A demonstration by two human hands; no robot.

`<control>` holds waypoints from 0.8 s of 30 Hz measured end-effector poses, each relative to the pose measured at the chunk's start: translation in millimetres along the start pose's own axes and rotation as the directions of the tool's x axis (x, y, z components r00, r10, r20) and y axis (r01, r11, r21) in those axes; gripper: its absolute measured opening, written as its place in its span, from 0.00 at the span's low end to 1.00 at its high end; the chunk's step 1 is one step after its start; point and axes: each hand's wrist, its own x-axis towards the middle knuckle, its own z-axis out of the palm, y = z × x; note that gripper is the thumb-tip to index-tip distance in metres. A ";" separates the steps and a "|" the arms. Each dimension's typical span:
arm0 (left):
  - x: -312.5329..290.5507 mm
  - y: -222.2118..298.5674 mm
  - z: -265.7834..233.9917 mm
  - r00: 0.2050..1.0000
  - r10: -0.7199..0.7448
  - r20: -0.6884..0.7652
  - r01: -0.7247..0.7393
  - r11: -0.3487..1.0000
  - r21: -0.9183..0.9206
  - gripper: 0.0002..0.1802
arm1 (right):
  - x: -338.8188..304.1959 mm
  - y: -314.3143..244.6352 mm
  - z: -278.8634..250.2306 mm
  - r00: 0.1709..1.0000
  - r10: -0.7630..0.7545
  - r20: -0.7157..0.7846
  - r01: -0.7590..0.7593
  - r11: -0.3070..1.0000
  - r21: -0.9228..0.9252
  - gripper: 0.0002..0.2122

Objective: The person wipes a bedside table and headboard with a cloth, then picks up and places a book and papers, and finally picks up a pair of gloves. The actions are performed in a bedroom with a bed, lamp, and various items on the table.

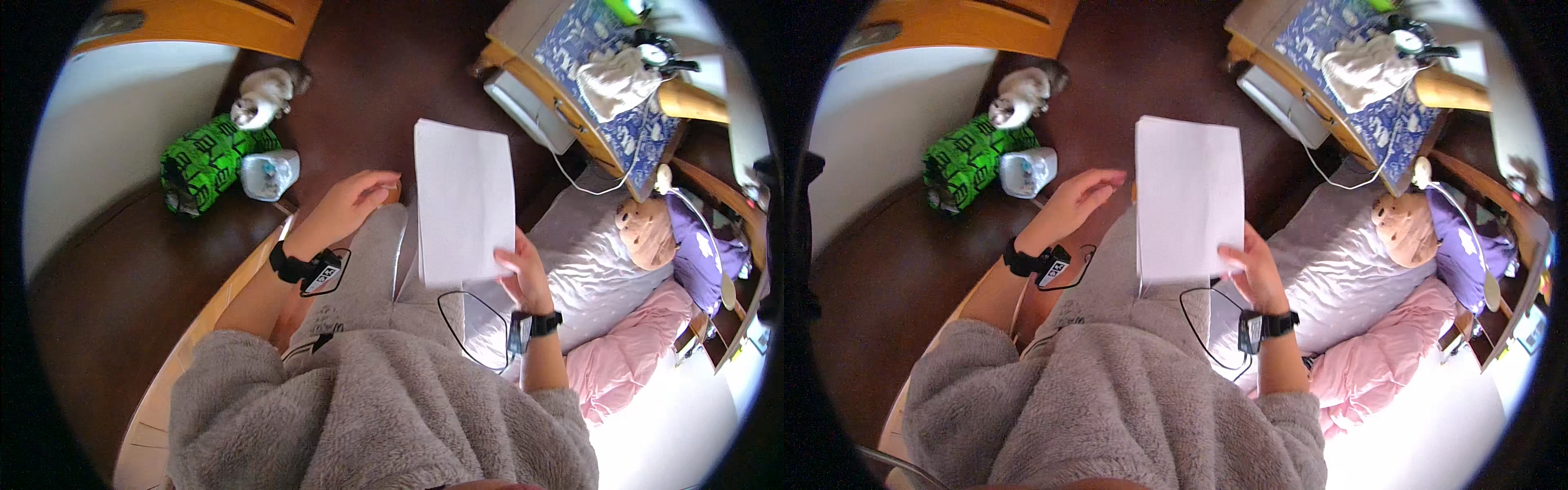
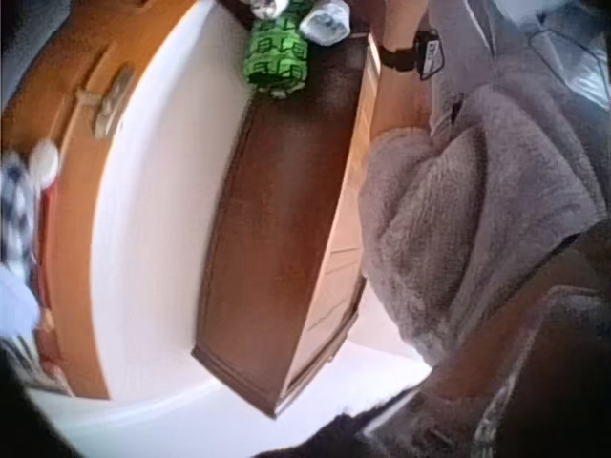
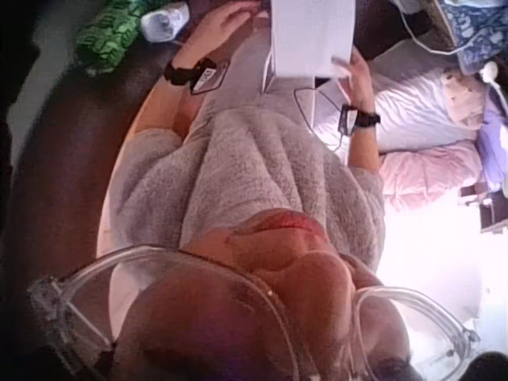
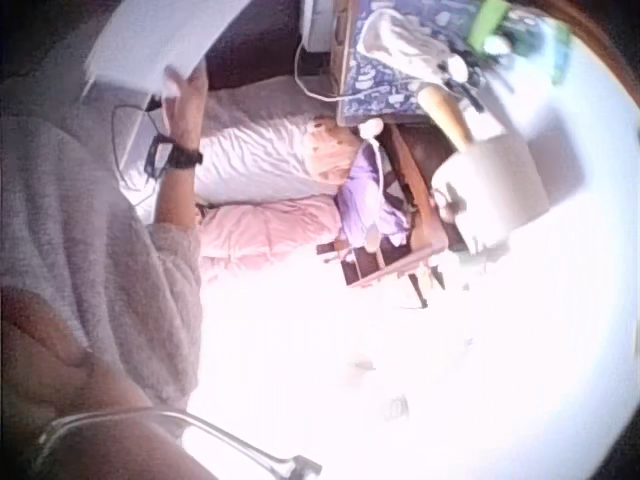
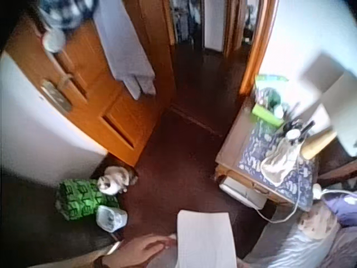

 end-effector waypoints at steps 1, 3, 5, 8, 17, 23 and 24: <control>-12.1 19.4 -7.7 1.000 -0.027 -0.014 0.025 0.993 -0.114 0.21 | -26.7 -2.3 21.6 0.995 0.004 0.096 -0.006 1.000 0.019 0.28; -38.5 60.1 -15.4 0.984 0.177 -0.035 -0.179 0.936 -0.303 0.23 | -74.0 -0.3 61.3 0.980 -0.102 0.171 0.098 0.995 0.030 0.35; -71.3 98.0 -17.9 0.958 0.277 -0.075 -0.282 0.859 -0.428 0.23 | -113.8 7.6 96.9 0.956 -0.161 0.244 0.146 0.986 0.078 0.41; -119.6 137.8 -24.9 0.893 0.403 0.198 -0.305 0.868 -0.393 0.25 | -159.8 18.5 131.5 0.909 -0.174 0.378 0.129 0.982 0.141 0.47; -207.3 152.8 -4.1 0.927 0.287 0.241 -0.053 0.736 -0.675 0.21 | -222.3 91.2 147.6 0.852 -0.491 0.184 0.437 0.858 0.269 0.28; -225.3 149.8 0.6 0.882 0.353 0.312 -0.020 0.690 -0.724 0.17 | -245.0 114.9 147.9 0.903 -0.426 0.055 0.383 0.855 0.350 0.23; -226.6 150.4 -0.6 0.886 0.326 0.331 -0.004 0.717 -0.697 0.16 | -248.4 115.9 150.2 0.876 -0.474 0.091 0.414 0.835 0.363 0.22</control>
